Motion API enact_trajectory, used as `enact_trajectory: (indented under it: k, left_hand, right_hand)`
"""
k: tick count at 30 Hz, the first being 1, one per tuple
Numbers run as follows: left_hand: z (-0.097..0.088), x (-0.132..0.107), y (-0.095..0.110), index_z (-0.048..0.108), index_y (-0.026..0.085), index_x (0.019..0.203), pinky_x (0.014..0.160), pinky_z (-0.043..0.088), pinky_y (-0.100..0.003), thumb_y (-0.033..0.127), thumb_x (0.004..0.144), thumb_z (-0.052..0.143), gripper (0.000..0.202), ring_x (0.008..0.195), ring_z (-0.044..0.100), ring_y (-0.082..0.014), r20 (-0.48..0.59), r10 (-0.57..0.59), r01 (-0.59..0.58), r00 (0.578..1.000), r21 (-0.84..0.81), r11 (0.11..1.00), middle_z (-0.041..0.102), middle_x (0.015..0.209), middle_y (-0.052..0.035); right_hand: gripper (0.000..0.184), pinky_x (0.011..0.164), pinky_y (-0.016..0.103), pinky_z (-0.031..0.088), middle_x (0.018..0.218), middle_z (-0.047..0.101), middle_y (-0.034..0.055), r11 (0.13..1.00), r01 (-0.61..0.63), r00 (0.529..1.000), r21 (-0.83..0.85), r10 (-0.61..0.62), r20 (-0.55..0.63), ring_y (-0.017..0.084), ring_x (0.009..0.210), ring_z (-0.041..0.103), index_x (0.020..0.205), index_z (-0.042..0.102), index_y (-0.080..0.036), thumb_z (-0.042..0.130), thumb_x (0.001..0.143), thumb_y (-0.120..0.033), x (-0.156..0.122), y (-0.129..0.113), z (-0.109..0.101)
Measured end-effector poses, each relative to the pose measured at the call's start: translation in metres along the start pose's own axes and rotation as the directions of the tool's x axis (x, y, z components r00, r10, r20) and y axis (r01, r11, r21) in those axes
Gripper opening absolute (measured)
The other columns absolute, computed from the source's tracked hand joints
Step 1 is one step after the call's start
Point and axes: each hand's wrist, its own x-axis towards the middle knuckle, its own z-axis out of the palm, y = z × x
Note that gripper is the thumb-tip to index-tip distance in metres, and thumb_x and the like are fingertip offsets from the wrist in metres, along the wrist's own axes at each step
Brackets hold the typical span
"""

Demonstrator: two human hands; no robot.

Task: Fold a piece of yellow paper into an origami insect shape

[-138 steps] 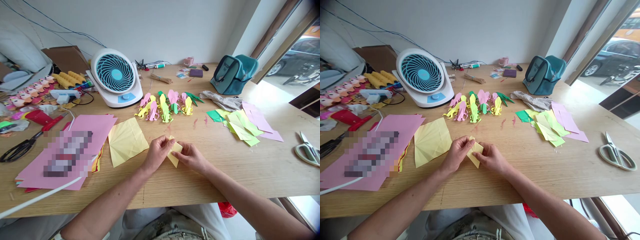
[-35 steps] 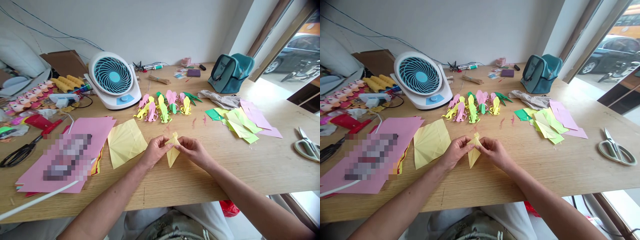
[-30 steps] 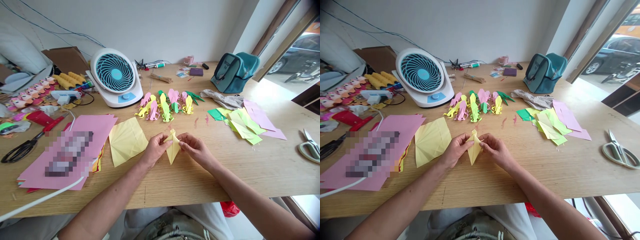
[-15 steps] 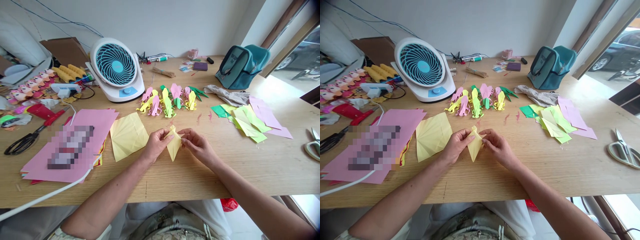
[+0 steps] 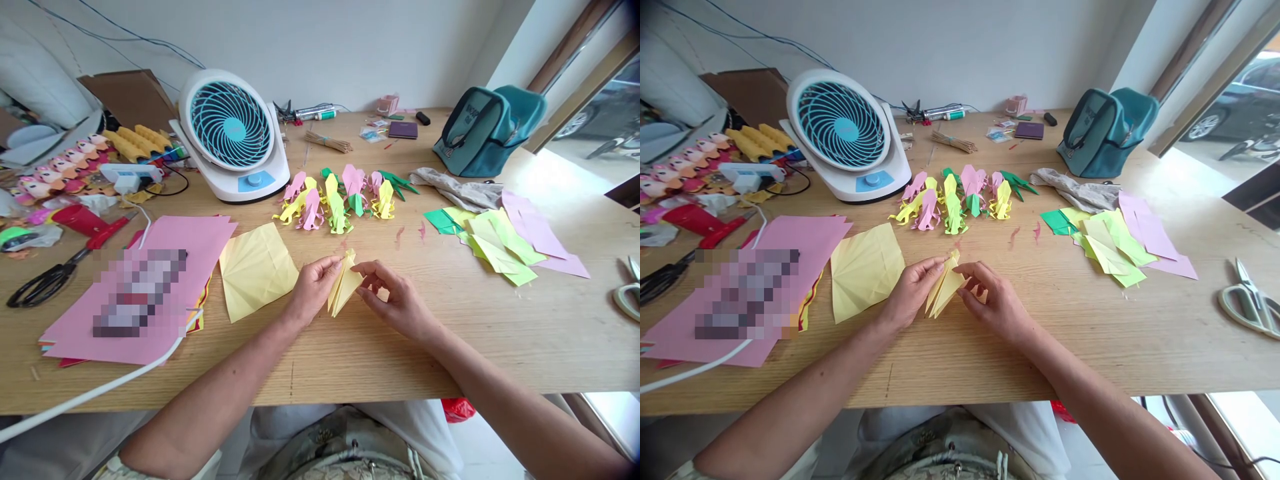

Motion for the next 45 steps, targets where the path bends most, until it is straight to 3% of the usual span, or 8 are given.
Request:
enact_trajectory:
  k: [4, 9, 14, 23, 30, 33, 39, 45]
  left_hand:
    - [-0.002, -0.001, 0.003, 0.074, 0.019, 0.114, 0.106, 0.041, -0.032, 0.031, 0.089, 0.055, 0.034, 0.126, 0.056, -0.0240, 0.029, -0.018, 0.021, 0.999, -0.106, 0.994, 0.068, 0.127, -0.0048]
    - [-0.003, -0.001, 0.011, 0.064, 0.013, 0.131, 0.089, 0.050, -0.030, 0.018, 0.072, 0.054, 0.059, 0.116, 0.061, -0.0257, 0.144, -0.193, 0.229, 0.971, -0.307, 0.924, 0.070, 0.124, -0.0080]
    - [-0.002, -0.002, 0.016, 0.057, 0.016, 0.138, 0.083, 0.051, -0.027, 0.012, 0.066, 0.055, 0.072, 0.107, 0.065, -0.0222, 0.230, -0.189, 0.261, 0.955, -0.346, 0.901, 0.069, 0.126, -0.0079]
    - [0.002, 0.000, 0.009, 0.061, 0.018, 0.132, 0.107, 0.043, -0.031, 0.027, 0.083, 0.069, 0.051, 0.130, 0.055, -0.0238, 0.183, 0.021, -0.013, 0.983, -0.045, 0.999, 0.060, 0.140, -0.0094]
    - [0.003, -0.005, -0.001, 0.057, 0.019, 0.124, 0.082, 0.052, -0.027, 0.026, 0.079, 0.076, 0.049, 0.097, 0.069, -0.0209, 0.156, 0.100, -0.121, 0.983, 0.127, 0.984, 0.071, 0.113, -0.0089]
    - [0.002, -0.008, -0.003, 0.058, 0.020, 0.114, 0.068, 0.049, -0.024, 0.023, 0.083, 0.072, 0.034, 0.080, 0.067, -0.0171, 0.145, 0.158, -0.197, 0.977, 0.309, 0.931, 0.069, 0.101, -0.0055]
    - [-0.002, -0.005, 0.000, 0.064, 0.020, 0.091, 0.085, 0.045, -0.031, 0.018, 0.088, 0.066, 0.004, 0.098, 0.059, -0.0205, 0.183, 0.366, -0.392, 0.913, 0.645, 0.656, 0.063, 0.098, -0.0046]
    - [0.000, -0.007, -0.004, 0.062, 0.019, 0.084, 0.072, 0.043, -0.025, 0.008, 0.087, 0.061, 0.012, 0.084, 0.058, -0.0149, 0.329, 0.251, -0.412, 0.911, 0.673, 0.615, 0.060, 0.087, -0.0007]
  right_hand:
    - [0.023, 0.070, 0.029, 0.049, 0.099, 0.062, 0.0044, 1.000, -0.015, 1.000, 0.002, 0.015, -0.013, 0.015, 0.078, 0.061, 0.113, 0.059, -0.023, 0.058, 0.090, -0.026, 0.001, 0.001, -0.001]
    - [0.025, 0.066, 0.028, 0.048, 0.103, 0.065, 0.0055, 0.999, -0.048, 0.999, 0.005, 0.048, -0.026, 0.015, 0.079, 0.063, 0.116, 0.059, -0.023, 0.055, 0.092, -0.028, 0.001, 0.000, -0.003]
    - [0.031, 0.067, 0.029, 0.048, 0.097, 0.067, 0.0047, 0.997, -0.075, 0.997, 0.026, 0.075, -0.024, 0.016, 0.078, 0.063, 0.123, 0.057, -0.023, 0.052, 0.092, -0.026, 0.002, 0.003, -0.007]
    - [0.040, 0.074, 0.032, 0.050, 0.109, 0.063, 0.0055, 0.995, -0.031, 0.999, -0.093, 0.035, 0.041, 0.018, 0.088, 0.064, 0.127, 0.055, -0.027, 0.058, 0.087, -0.023, -0.001, 0.005, -0.014]
    - [0.039, 0.077, 0.035, 0.050, 0.109, 0.061, 0.0068, 0.966, 0.027, 0.999, -0.256, -0.015, 0.051, 0.019, 0.090, 0.063, 0.127, 0.053, -0.025, 0.059, 0.089, -0.024, -0.002, 0.004, -0.011]
    - [0.031, 0.076, 0.033, 0.050, 0.107, 0.061, 0.0065, 0.967, 0.053, 0.998, -0.251, -0.042, 0.049, 0.018, 0.086, 0.064, 0.122, 0.056, -0.025, 0.056, 0.091, -0.024, -0.002, 0.006, -0.011]
    - [0.030, 0.079, 0.032, 0.050, 0.111, 0.061, 0.0061, 0.955, 0.031, 0.995, -0.294, -0.002, 0.100, 0.017, 0.089, 0.064, 0.121, 0.059, -0.025, 0.056, 0.092, -0.020, -0.002, 0.007, -0.011]
    - [0.032, 0.080, 0.031, 0.047, 0.109, 0.060, 0.0078, 0.900, 0.059, 0.982, -0.431, 0.025, 0.187, 0.019, 0.092, 0.061, 0.109, 0.064, -0.022, 0.057, 0.081, -0.006, -0.004, 0.007, -0.010]
